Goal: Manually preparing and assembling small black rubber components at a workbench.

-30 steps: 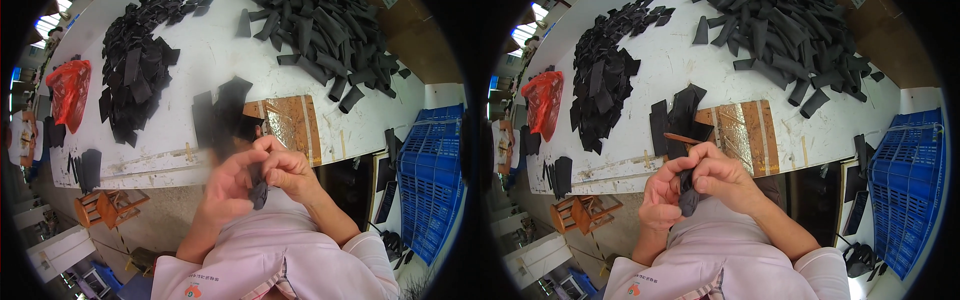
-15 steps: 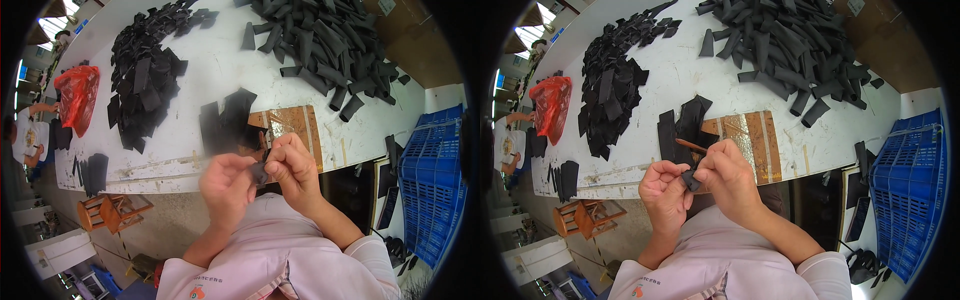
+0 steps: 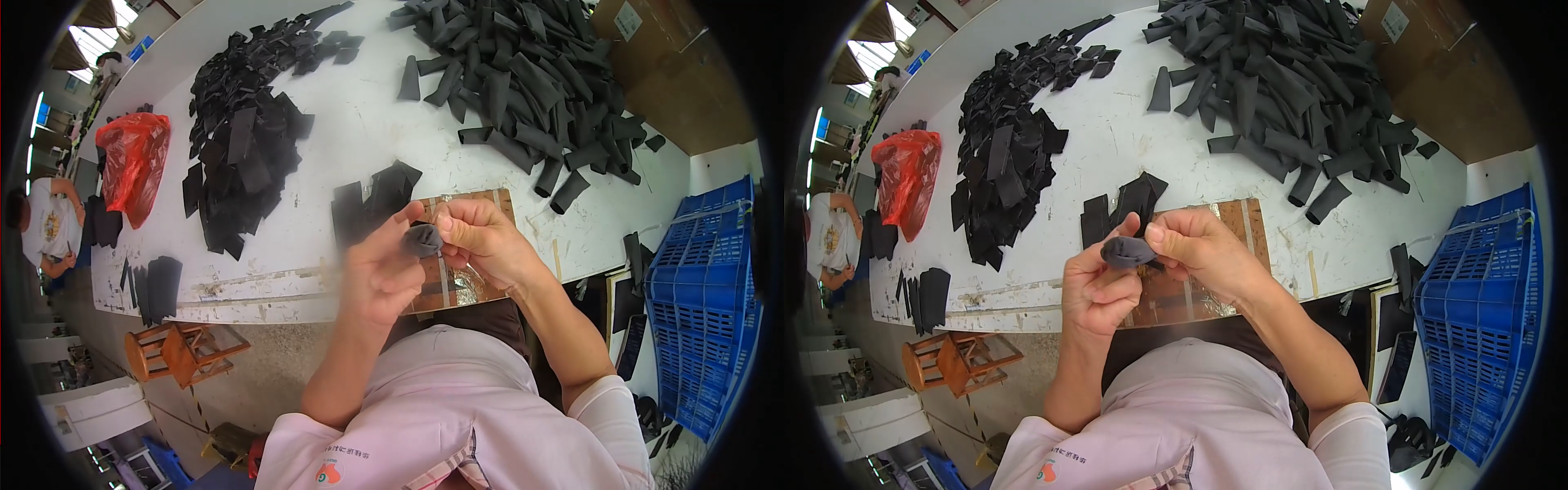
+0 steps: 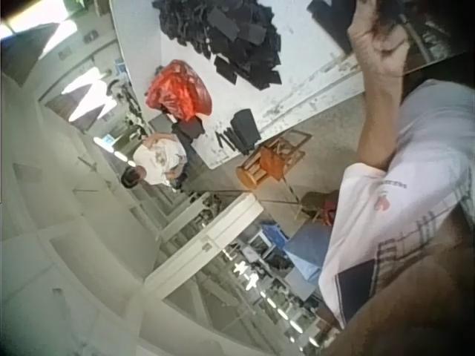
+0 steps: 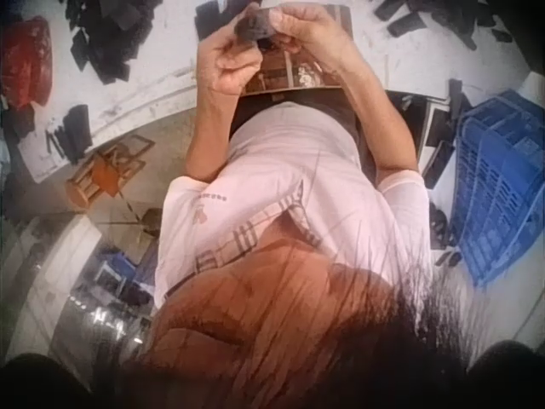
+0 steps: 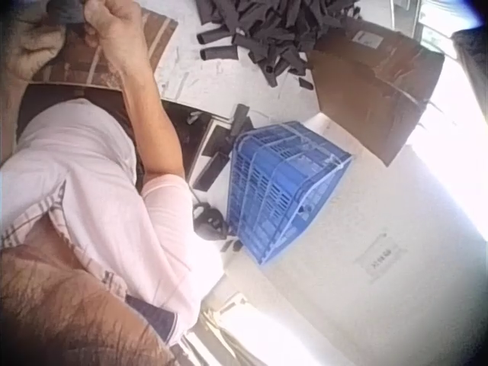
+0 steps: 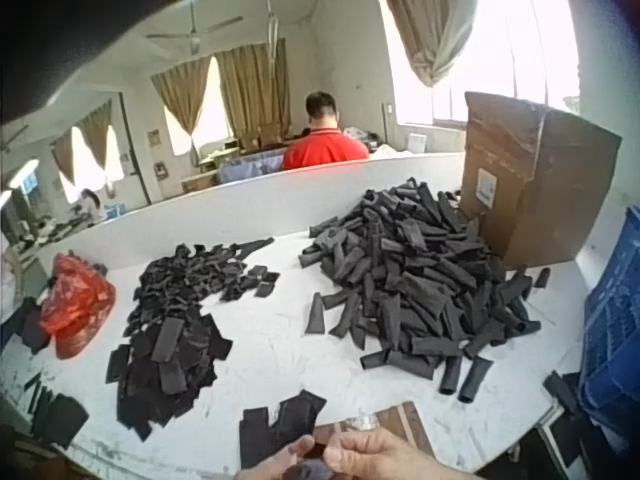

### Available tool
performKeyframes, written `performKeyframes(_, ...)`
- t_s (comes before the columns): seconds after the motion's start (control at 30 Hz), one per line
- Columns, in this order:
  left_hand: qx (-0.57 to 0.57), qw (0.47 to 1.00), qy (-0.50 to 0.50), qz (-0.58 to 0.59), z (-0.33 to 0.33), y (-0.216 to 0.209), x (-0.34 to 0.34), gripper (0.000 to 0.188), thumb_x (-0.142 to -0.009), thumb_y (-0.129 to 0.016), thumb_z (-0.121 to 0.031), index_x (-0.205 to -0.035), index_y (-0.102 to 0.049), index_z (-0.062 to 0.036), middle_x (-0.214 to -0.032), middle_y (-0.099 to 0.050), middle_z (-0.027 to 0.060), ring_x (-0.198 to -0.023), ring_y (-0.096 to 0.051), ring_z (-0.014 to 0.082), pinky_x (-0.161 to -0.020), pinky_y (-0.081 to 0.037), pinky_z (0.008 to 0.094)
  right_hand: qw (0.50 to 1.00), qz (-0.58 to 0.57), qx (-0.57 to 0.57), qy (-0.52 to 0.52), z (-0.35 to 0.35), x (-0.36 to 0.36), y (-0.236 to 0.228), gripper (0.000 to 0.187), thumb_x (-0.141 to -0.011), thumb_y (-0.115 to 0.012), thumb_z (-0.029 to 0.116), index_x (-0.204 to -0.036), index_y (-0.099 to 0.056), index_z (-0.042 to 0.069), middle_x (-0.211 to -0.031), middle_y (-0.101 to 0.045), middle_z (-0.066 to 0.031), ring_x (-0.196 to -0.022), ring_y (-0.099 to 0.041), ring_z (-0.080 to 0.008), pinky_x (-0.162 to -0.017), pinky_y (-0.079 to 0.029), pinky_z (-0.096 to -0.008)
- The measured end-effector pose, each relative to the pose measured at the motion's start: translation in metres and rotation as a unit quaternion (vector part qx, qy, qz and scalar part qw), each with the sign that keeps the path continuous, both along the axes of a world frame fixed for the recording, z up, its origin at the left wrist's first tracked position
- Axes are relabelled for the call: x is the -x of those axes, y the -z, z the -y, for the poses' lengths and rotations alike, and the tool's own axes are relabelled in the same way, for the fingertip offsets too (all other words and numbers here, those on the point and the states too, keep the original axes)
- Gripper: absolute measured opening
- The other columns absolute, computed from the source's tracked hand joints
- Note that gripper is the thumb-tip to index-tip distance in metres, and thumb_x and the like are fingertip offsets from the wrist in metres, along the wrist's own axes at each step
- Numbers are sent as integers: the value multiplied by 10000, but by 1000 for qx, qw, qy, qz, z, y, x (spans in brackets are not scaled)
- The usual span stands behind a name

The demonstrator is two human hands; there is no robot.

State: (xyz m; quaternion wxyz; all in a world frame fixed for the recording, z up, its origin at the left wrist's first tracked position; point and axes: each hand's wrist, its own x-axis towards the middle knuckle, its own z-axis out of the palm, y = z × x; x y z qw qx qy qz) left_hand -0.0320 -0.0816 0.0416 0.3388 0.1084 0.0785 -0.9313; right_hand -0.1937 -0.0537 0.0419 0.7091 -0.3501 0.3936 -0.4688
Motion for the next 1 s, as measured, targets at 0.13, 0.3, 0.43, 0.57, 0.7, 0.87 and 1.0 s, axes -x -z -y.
performKeyframes(0.13,-39,998,-14,50,-4,22,-3,286,-806,-431,-2,-1077,-493,63,-788,-611,135,-315,-312,36,-301,-319,167,1000,20,-15,14,1,-4,24,304,-836,-563,313,-663,-519,67,-577,-431,32,-502,-368,-48,-450,-315,-191)
performKeyframes(0.3,38,993,-27,110,-16,45,1,274,-798,-523,-48,-1067,-511,2,-763,-602,94,-327,-323,46,-328,-326,181,999,22,-23,-2,1,-4,41,314,-834,-566,314,-657,-520,59,-578,-436,30,-509,-385,-52,-460,-330,-189)
performKeyframes(0.43,212,916,-91,328,-24,34,4,320,-804,-572,-96,-1099,-469,-28,-787,-575,46,-410,-396,52,-392,-369,205,995,-99,28,-7,-1,0,30,319,-839,-561,289,-675,-539,16,-569,-452,12,-517,-421,-64,-469,-356,-202)
performKeyframes(0.57,472,667,-235,526,-19,8,8,308,-787,-573,-47,-1080,-489,-6,-850,-562,74,-722,-533,121,-690,-447,240,952,-283,102,58,-1,0,14,345,-837,-552,305,-735,-562,-25,-605,-487,-45,-564,-487,-127,-511,-406,-252)
performKeyframes(0.7,600,609,-220,470,-12,-3,-2,119,-798,-561,-16,-912,-567,18,-936,-569,93,-855,-515,124,-787,-400,240,869,-380,287,138,-14,2,-6,327,-781,-592,306,-846,-581,-14,-735,-529,-119,-696,-537,-231,-596,-446,-326)
performKeyframes(0.87,445,759,-346,325,-28,-26,9,87,-853,-500,-43,-914,-507,20,-953,-565,129,-854,-518,148,-824,-390,294,663,-609,431,66,-15,-8,-33,276,-674,-662,271,-700,-524,34,-667,-488,-67,-666,-525,-243,-517,-420,-346)
performKeyframes(1.0,464,708,-303,438,-31,10,1,154,-841,-538,-94,-937,-504,21,-975,-556,140,-892,-516,180,-840,-394,322,724,-555,407,49,-11,-1,12,233,-672,-660,184,-639,-473,47,-602,-460,-67,-559,-504,-235,-456,-400,-345)
